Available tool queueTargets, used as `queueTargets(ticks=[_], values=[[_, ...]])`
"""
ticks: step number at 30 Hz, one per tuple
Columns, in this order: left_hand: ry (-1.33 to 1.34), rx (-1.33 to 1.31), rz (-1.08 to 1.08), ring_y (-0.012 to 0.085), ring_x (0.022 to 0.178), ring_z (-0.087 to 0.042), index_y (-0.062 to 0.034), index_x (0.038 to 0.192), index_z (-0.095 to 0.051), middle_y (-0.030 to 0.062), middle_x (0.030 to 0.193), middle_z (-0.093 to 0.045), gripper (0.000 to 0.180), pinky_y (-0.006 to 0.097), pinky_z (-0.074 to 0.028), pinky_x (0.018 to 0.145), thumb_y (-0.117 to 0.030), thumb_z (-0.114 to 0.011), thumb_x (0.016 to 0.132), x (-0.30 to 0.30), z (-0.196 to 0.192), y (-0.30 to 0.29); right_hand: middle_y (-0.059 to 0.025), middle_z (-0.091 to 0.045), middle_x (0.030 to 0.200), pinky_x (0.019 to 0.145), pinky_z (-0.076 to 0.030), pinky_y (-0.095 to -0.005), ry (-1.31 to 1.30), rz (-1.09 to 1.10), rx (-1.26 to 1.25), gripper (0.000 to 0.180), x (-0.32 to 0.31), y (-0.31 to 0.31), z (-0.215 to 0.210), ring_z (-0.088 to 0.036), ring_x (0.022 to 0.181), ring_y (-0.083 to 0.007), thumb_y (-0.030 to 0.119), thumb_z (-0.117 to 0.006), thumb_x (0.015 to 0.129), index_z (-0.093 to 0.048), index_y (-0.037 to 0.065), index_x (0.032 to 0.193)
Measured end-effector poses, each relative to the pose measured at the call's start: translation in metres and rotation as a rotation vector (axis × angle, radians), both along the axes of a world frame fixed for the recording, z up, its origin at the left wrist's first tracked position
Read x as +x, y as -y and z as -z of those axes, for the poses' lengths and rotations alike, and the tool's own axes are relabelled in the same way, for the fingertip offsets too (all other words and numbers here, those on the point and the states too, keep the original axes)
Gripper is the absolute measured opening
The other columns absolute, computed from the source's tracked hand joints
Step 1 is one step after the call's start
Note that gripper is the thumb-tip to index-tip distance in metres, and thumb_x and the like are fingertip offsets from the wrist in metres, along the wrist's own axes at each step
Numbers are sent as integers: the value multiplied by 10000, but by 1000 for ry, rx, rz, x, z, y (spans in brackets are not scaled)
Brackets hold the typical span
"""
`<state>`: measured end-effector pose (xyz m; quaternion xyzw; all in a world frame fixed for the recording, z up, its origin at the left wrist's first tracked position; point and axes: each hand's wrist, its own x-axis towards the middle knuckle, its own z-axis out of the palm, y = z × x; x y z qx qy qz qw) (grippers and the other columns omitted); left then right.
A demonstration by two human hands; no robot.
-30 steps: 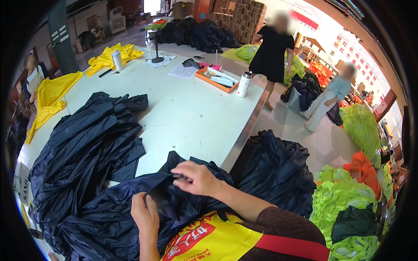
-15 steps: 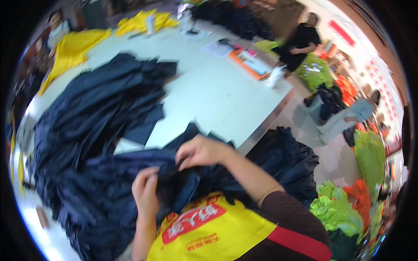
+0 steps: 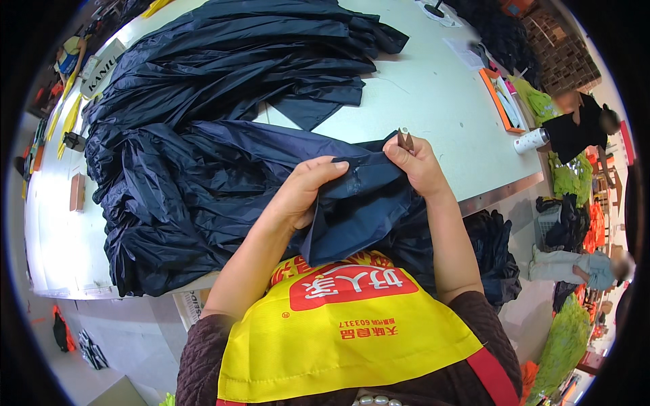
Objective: The person repeatedly picks up dark fabric pieces from a table, folds or aligns edges, and uses scissors to trim small sections. The person places trimmed pieces back on the table and continues with the next piece.
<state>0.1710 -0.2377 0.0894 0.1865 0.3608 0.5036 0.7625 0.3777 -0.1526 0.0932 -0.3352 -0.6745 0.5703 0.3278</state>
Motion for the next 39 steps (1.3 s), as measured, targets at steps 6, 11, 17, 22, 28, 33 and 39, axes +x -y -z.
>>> queueTargets(ticks=[6, 11, 17, 22, 28, 33, 39], values=[[-52, -42, -51, 120, 677, -626, -30, 875, -619, 57, 799, -655, 147, 232, -508, 631, -163, -563, 850, 9, -2, -1, -63, -583, 811, 562, -449, -241, 262, 189, 734, 192, -12, 21, -35, -550, 644, -133, 129, -728, 748, -647, 37, 896], [-159, 40, -13, 100, 676, -601, -34, 831, -622, 34, 791, -641, 157, 217, -468, 600, -175, -555, 852, 14, -2, -2, -64, -598, 888, 602, -510, -255, 320, 49, 858, 305, -18, 38, -27, -619, 696, -186, 41, -744, 653, -655, 76, 943], [-462, 293, -18, 69, 721, -550, -30, 817, -637, 12, 785, -624, 179, 203, -399, 649, -144, -501, 844, 26, -5, 5, -88, -614, 828, 649, -509, -295, 146, 137, 822, 180, -10, 37, -17, -619, 761, -245, 82, -744, 693, -658, 69, 850], [-321, 202, -31, 96, 737, -588, -17, 897, -645, 25, 833, -641, 182, 207, -437, 675, -137, -527, 826, 26, -3, 5, -59, -584, 803, 592, -497, -290, 279, 182, 984, 150, -9, 43, -21, -593, 736, -225, 43, -657, 677, -577, 60, 802], [-202, 84, -157, 94, 567, -553, -57, 747, -594, 21, 697, -603, 123, 211, -421, 525, -127, -557, 842, 39, 0, -6, -76, -528, 713, 559, -489, -279, 513, 239, 1215, 91, -11, 52, -26, -577, 689, -213, 115, -591, 733, -537, 43, 716], [-301, 137, -268, 79, 693, -542, -54, 787, -623, -10, 742, -589, 78, 209, -393, 649, -126, -606, 811, 38, -1, -3, -56, -515, 724, 539, -472, -284, 601, 203, 1139, 124, -17, 54, -33, -569, 676, -208, 134, -653, 713, -551, 77, 754], [-192, 187, -105, 56, 675, -553, -18, 813, -658, -2, 750, -637, 134, 195, -417, 638, -136, -601, 841, 24, -2, 5, -75, -581, 760, 528, -439, -255, 188, -186, 614, 192, -4, 63, -42, -548, 580, -174, 97, -734, 714, -597, 15, 820]])
